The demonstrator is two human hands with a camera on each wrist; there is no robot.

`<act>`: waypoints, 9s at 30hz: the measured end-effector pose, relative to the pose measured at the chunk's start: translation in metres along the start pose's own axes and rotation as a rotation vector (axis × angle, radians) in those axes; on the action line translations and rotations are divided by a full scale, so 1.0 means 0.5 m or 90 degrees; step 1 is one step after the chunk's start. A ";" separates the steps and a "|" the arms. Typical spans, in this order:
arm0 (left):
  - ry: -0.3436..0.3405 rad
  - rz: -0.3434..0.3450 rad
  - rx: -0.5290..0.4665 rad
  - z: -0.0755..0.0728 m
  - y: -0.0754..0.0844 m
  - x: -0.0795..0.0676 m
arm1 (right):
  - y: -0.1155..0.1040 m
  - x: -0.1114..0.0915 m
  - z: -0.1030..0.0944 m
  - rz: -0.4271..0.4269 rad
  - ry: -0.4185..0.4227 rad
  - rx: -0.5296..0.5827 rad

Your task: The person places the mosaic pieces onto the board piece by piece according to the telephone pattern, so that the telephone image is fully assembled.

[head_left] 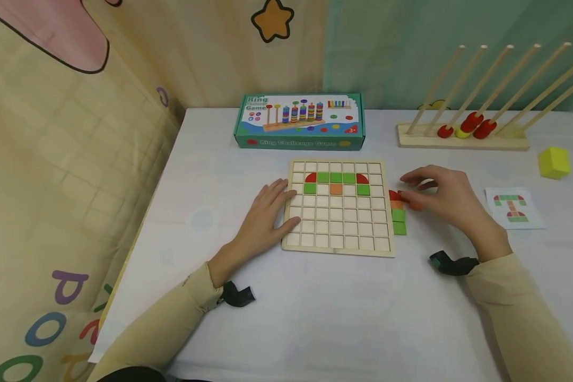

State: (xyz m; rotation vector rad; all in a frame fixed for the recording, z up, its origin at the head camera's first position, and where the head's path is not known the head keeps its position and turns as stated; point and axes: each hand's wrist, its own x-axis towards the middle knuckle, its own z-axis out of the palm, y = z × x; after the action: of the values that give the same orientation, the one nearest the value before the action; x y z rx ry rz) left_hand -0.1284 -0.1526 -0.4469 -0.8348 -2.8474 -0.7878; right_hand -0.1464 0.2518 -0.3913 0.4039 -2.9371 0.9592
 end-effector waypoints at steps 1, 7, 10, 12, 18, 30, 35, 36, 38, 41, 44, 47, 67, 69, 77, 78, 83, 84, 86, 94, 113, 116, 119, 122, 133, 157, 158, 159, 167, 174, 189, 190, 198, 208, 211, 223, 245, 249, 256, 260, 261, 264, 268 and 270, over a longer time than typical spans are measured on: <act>-0.001 -0.001 0.001 0.001 0.000 0.001 | 0.008 -0.003 -0.006 0.008 -0.014 -0.003; -0.006 -0.001 0.002 -0.005 0.000 0.003 | 0.032 -0.004 -0.044 0.053 -0.104 -0.045; -0.002 0.004 0.000 -0.007 0.001 0.004 | 0.038 -0.005 -0.049 0.057 -0.124 -0.055; -0.001 0.006 -0.001 -0.008 0.001 0.003 | 0.040 -0.007 -0.047 0.044 -0.129 -0.062; -0.006 0.004 -0.006 -0.005 0.002 0.002 | 0.045 -0.014 -0.042 -0.022 -0.097 -0.109; -0.001 0.005 -0.001 -0.005 0.002 0.001 | -0.032 0.008 0.003 -0.096 -0.060 -0.042; 0.001 0.008 -0.006 -0.003 0.002 0.001 | -0.093 0.040 0.033 -0.131 -0.094 -0.032; 0.002 0.007 -0.006 -0.002 0.001 0.002 | -0.103 0.047 0.040 -0.137 -0.102 -0.030; 0.002 0.007 -0.009 0.000 0.002 0.002 | -0.119 0.059 0.056 -0.152 -0.111 -0.025; 0.000 0.005 -0.007 0.003 0.002 0.002 | -0.133 0.070 0.083 -0.159 -0.117 -0.012; -0.001 0.005 -0.007 0.004 0.002 0.003 | -0.139 0.072 0.108 -0.165 -0.114 0.000; -0.001 0.002 -0.005 0.005 0.002 0.003 | -0.142 0.070 0.127 -0.174 -0.107 0.003; 0.000 0.005 -0.009 -0.006 -0.002 -0.001 | -0.153 0.063 0.151 -0.183 -0.087 0.044; 0.000 0.004 -0.010 -0.004 -0.003 0.000 | -0.143 0.060 0.142 -0.185 -0.076 0.045; 0.002 0.004 -0.010 0.001 -0.001 0.001 | -0.076 0.009 0.084 -0.147 -0.002 0.026; 0.002 0.004 -0.009 0.002 -0.001 0.002 | -0.068 0.000 0.077 -0.145 0.009 0.023; -0.005 0.003 -0.010 0.003 0.001 0.003 | -0.031 -0.044 0.054 -0.127 0.072 0.024; -0.005 0.003 -0.010 0.003 0.002 0.003 | -0.024 -0.050 0.052 -0.122 0.082 0.024; -0.002 0.004 -0.011 0.001 0.002 0.002 | -0.014 -0.057 0.052 -0.115 0.094 0.025; -0.006 0.005 -0.006 -0.002 0.001 0.001 | -0.002 -0.069 0.061 -0.087 0.098 0.003; -0.008 0.002 -0.004 -0.007 0.001 0.000 | -0.002 -0.077 0.053 -0.052 -0.001 0.016; -0.010 0.000 -0.002 -0.006 0.001 0.001 | -0.002 -0.080 0.051 -0.061 -0.009 0.004; -0.009 0.001 -0.001 -0.006 0.000 0.001 | -0.003 -0.082 0.048 -0.049 -0.024 0.003; -0.006 0.004 0.002 -0.005 -0.001 0.002 | -0.005 -0.082 0.045 -0.031 -0.040 0.010; -0.007 0.005 -0.006 -0.002 -0.001 0.003 | -0.042 -0.068 0.018 -0.010 -0.071 0.102; -0.008 0.009 0.002 -0.007 -0.004 0.004 | -0.211 0.004 0.205 -0.158 -0.077 0.120; -0.009 0.008 0.002 -0.008 -0.004 0.004 | -0.211 0.002 0.205 -0.164 -0.078 0.112; -0.009 0.007 0.002 -0.008 -0.003 0.004 | -0.210 0.000 0.205 -0.171 -0.078 0.103; -0.016 0.001 0.002 -0.011 0.000 0.002 | -0.194 -0.020 0.184 -0.206 -0.072 0.078; -0.010 0.006 -0.003 -0.007 -0.002 0.007 | -0.127 -0.043 0.132 -0.181 -0.002 0.060; -0.017 -0.008 -0.003 -0.010 0.000 0.004 | 0.006 -0.070 0.008 0.051 0.121 -0.005; -0.016 -0.009 -0.004 -0.010 -0.001 0.004 | 0.012 -0.072 0.001 0.064 0.119 -0.009; -0.011 0.000 -0.010 -0.009 0.000 0.003 | 0.048 -0.089 -0.032 0.145 0.078 -0.037; -0.017 0.000 -0.006 -0.009 -0.001 0.003 | 0.053 -0.095 -0.028 0.157 0.087 -0.043; -0.016 0.000 -0.006 -0.009 -0.001 0.003 | 0.055 -0.096 -0.026 0.163 0.088 -0.051; -0.015 -0.004 -0.004 -0.012 0.001 0.003 | 0.042 -0.089 -0.008 0.081 0.163 -0.036; -0.018 0.002 -0.004 -0.008 0.000 0.003 | -0.093 -0.084 0.125 -0.211 0.111 0.065; -0.018 0.000 -0.004 -0.009 0.000 0.003 | -0.109 -0.083 0.145 -0.214 0.094 0.068; -0.015 -0.002 -0.003 -0.012 0.001 0.007 | -0.134 -0.078 0.169 -0.212 0.062 0.098; -0.010 -0.001 -0.007 -0.011 0.001 0.007 | -0.143 -0.078 0.177 -0.203 0.054 0.100; -0.010 -0.002 -0.008 -0.011 0.001 0.007 | -0.144 -0.078 0.180 -0.202 0.055 0.100; -0.015 -0.005 -0.011 -0.012 0.002 0.006 | -0.146 -0.079 0.186 -0.198 0.060 0.108; -0.022 -0.009 -0.007 -0.015 0.003 0.004 | -0.153 -0.079 0.195 -0.187 0.060 0.123; -0.022 -0.009 -0.005 -0.016 0.003 0.004 | -0.157 -0.078 0.199 -0.187 0.060 0.131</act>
State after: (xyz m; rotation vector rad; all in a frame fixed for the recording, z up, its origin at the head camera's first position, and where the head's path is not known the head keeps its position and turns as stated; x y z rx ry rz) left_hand -0.1298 -0.1542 -0.4389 -0.8386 -2.8857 -0.7941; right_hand -0.0836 0.1419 -0.4308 0.7496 -2.6052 1.1992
